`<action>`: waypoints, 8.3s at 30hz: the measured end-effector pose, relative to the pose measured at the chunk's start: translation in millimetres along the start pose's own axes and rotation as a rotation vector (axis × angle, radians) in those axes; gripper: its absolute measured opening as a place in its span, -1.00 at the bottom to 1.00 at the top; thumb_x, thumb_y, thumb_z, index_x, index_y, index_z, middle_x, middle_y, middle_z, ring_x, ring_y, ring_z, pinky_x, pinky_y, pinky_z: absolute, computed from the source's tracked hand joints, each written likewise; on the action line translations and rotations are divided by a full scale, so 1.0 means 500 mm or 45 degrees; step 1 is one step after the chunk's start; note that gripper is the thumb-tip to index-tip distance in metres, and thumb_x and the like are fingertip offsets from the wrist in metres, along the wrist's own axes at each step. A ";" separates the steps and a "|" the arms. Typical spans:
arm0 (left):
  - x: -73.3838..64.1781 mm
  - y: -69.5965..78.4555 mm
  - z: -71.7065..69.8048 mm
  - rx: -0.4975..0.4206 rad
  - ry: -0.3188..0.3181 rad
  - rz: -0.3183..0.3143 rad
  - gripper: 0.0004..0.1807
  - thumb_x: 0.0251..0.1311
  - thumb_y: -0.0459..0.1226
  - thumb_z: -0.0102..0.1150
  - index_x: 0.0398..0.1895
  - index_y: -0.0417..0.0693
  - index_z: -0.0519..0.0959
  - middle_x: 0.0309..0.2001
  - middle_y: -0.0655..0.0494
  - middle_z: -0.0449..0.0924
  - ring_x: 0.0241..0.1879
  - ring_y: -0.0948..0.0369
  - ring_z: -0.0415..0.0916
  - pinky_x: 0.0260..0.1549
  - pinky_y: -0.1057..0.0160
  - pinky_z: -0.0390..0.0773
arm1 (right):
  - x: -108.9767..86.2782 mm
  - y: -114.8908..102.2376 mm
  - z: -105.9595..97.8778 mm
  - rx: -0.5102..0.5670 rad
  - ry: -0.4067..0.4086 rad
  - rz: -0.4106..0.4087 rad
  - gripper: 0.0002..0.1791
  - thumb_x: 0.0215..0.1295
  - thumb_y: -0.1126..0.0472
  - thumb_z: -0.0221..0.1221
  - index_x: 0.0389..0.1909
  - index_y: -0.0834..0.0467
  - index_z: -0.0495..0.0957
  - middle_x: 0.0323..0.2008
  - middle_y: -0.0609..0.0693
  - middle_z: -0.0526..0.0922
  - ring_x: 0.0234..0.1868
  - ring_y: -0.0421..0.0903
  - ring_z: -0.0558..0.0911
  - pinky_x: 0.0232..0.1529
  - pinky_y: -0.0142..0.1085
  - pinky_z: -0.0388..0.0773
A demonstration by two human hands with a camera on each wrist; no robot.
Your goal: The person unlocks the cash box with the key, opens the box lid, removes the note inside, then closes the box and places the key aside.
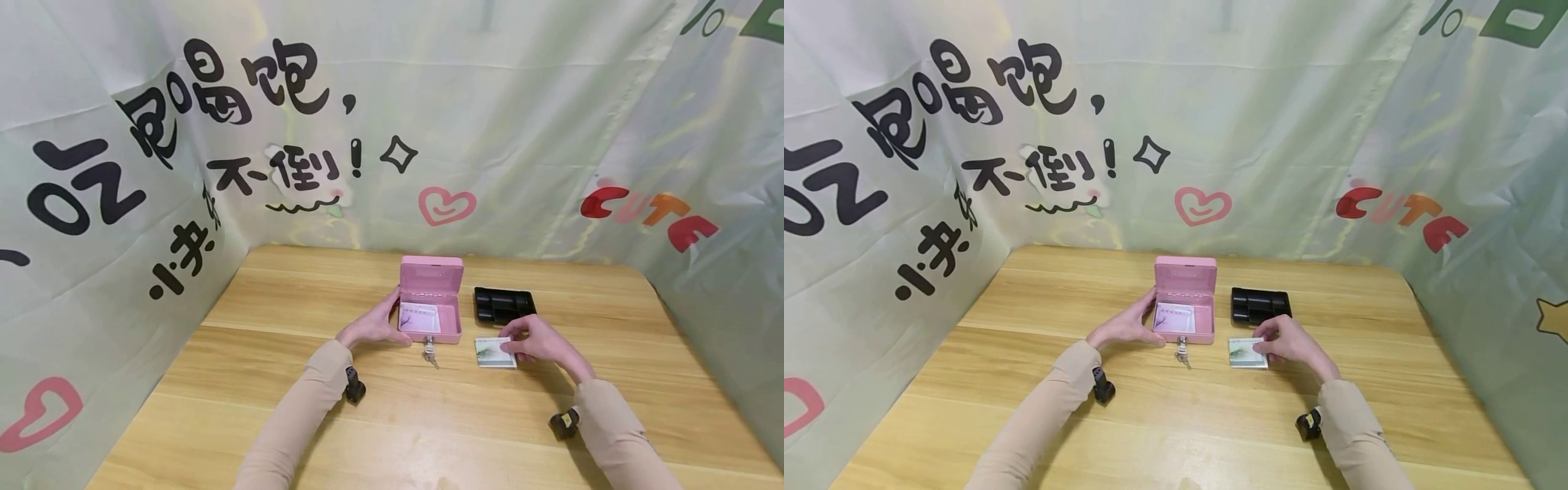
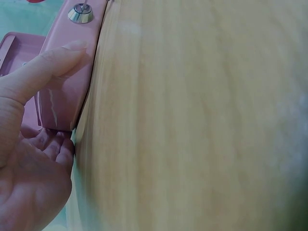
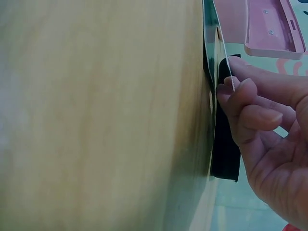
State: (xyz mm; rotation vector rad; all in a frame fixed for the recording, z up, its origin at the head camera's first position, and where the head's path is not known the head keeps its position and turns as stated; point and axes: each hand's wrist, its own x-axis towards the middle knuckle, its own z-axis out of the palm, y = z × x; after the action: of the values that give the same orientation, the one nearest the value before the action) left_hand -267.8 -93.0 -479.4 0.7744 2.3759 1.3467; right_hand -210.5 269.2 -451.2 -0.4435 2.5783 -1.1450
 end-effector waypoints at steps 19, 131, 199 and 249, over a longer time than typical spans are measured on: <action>-0.002 -0.002 0.000 -0.025 0.004 -0.027 0.44 -0.19 -0.32 0.62 0.66 0.10 -0.25 0.66 -0.05 -0.22 0.64 -0.01 -0.22 0.62 -0.10 -0.16 | -0.008 -0.007 -0.009 -0.062 0.086 0.043 -0.79 0.21 0.26 0.36 -0.21 0.31 0.69 -0.50 0.01 0.67 -0.68 -0.26 0.50 -0.72 -0.47 0.36; -0.001 -0.004 0.001 0.014 -0.015 -0.025 0.43 -0.13 -0.25 0.60 0.65 0.05 -0.29 0.66 -0.09 -0.27 0.64 -0.04 -0.20 0.61 -0.10 -0.10 | 0.245 -0.190 0.072 -0.021 -0.340 -0.302 -0.67 0.16 0.51 0.30 -0.02 0.43 0.62 0.02 0.34 0.71 0.11 0.23 0.68 0.16 -0.10 0.68; -0.001 0.000 0.001 -0.024 -0.017 -0.021 0.43 -0.18 -0.28 0.62 0.65 0.21 -0.24 0.66 -0.04 -0.16 0.63 -0.04 -0.16 0.60 -0.14 -0.09 | 0.204 -0.183 0.081 -0.081 -0.070 -0.287 -0.78 0.09 0.44 0.37 -0.20 0.29 0.67 -0.27 0.13 0.73 -0.26 -0.11 0.71 -0.13 -0.28 0.74; -0.004 -0.003 0.001 0.028 -0.004 -0.072 0.44 -0.12 -0.25 0.61 0.65 0.02 -0.32 0.66 -0.09 -0.28 0.64 -0.03 -0.24 0.62 -0.06 -0.11 | 0.135 -0.179 0.091 0.755 0.538 -0.134 -0.66 0.25 0.31 0.35 -0.06 0.46 0.61 -0.36 -0.15 0.75 -0.35 -0.32 0.67 -0.26 -0.40 0.73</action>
State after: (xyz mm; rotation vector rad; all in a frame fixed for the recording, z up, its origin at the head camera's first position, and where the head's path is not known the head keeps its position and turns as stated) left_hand -266.5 -94.8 -481.1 0.7090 2.3954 1.2985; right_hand -240.7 155.8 -422.0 -0.2114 2.3676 -2.1376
